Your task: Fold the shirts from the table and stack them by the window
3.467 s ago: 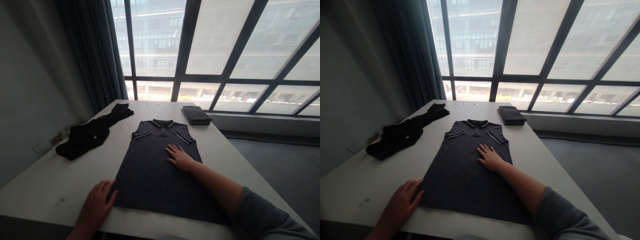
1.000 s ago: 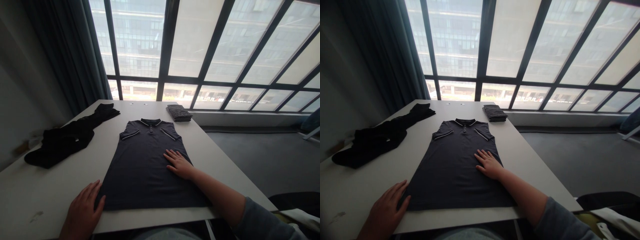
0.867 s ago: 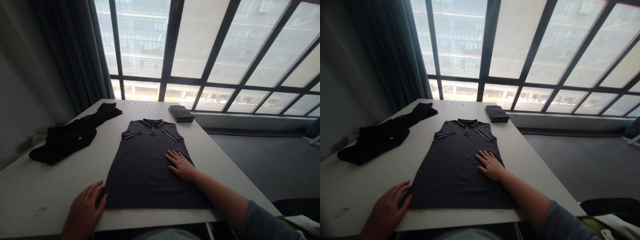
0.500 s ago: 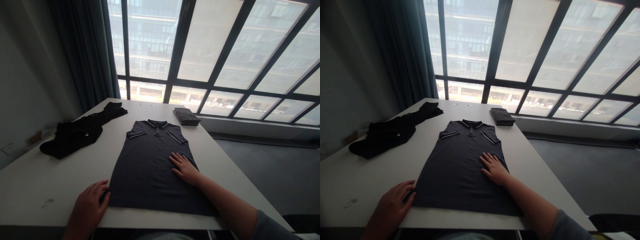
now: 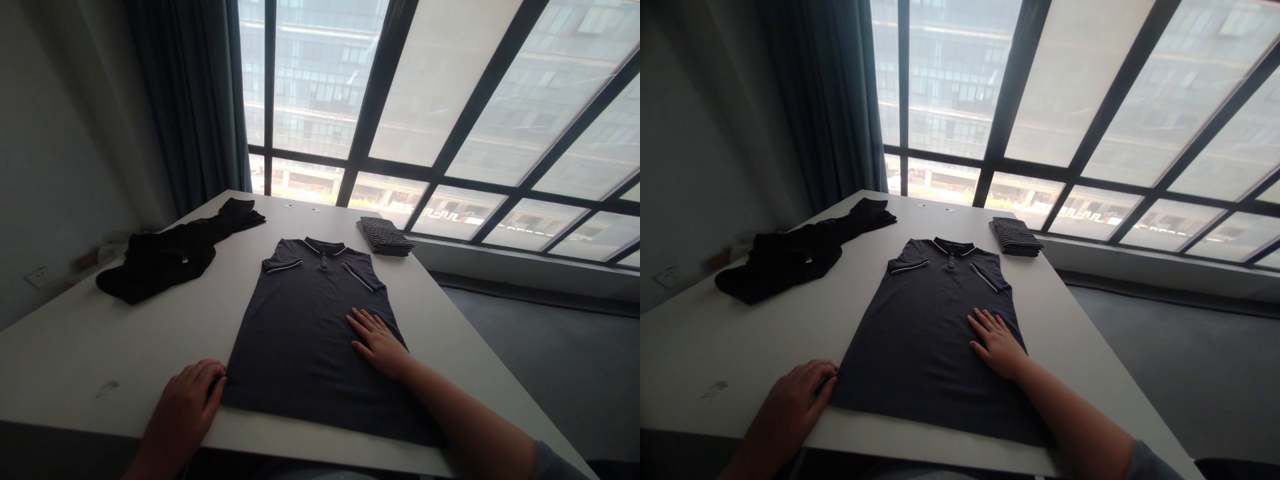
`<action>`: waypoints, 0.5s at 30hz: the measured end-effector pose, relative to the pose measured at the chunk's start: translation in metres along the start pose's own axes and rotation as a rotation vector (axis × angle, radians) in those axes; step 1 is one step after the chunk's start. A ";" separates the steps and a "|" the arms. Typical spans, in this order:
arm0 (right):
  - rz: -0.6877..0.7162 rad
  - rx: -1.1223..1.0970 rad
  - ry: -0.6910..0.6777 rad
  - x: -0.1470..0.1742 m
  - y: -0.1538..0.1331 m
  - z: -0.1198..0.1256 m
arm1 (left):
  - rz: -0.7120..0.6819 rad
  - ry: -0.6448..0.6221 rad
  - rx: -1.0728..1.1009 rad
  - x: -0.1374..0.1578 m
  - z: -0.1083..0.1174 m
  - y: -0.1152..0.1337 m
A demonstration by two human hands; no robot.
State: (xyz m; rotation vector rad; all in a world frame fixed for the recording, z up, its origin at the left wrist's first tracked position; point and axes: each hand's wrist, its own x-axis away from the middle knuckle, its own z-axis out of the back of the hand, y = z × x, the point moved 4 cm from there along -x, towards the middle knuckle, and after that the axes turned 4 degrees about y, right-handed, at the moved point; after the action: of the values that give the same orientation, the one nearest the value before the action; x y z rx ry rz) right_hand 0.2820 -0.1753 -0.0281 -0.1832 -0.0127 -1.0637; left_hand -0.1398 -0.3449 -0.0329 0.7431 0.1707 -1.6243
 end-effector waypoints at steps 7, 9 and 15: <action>-0.002 0.015 0.089 -0.029 -0.026 0.025 | 0.082 -0.010 0.001 0.002 0.004 0.005; 0.085 0.032 0.154 -0.057 -0.049 0.042 | 0.095 0.012 0.003 0.003 0.004 0.005; 0.089 -0.007 0.111 -0.179 -0.118 0.076 | 0.080 0.066 0.005 0.004 0.006 0.007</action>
State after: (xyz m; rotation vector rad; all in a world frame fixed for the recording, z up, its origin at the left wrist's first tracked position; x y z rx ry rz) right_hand 0.0982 -0.0638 0.0464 -0.1298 0.0980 -0.9841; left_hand -0.1355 -0.3523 -0.0285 0.7978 0.1823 -1.5259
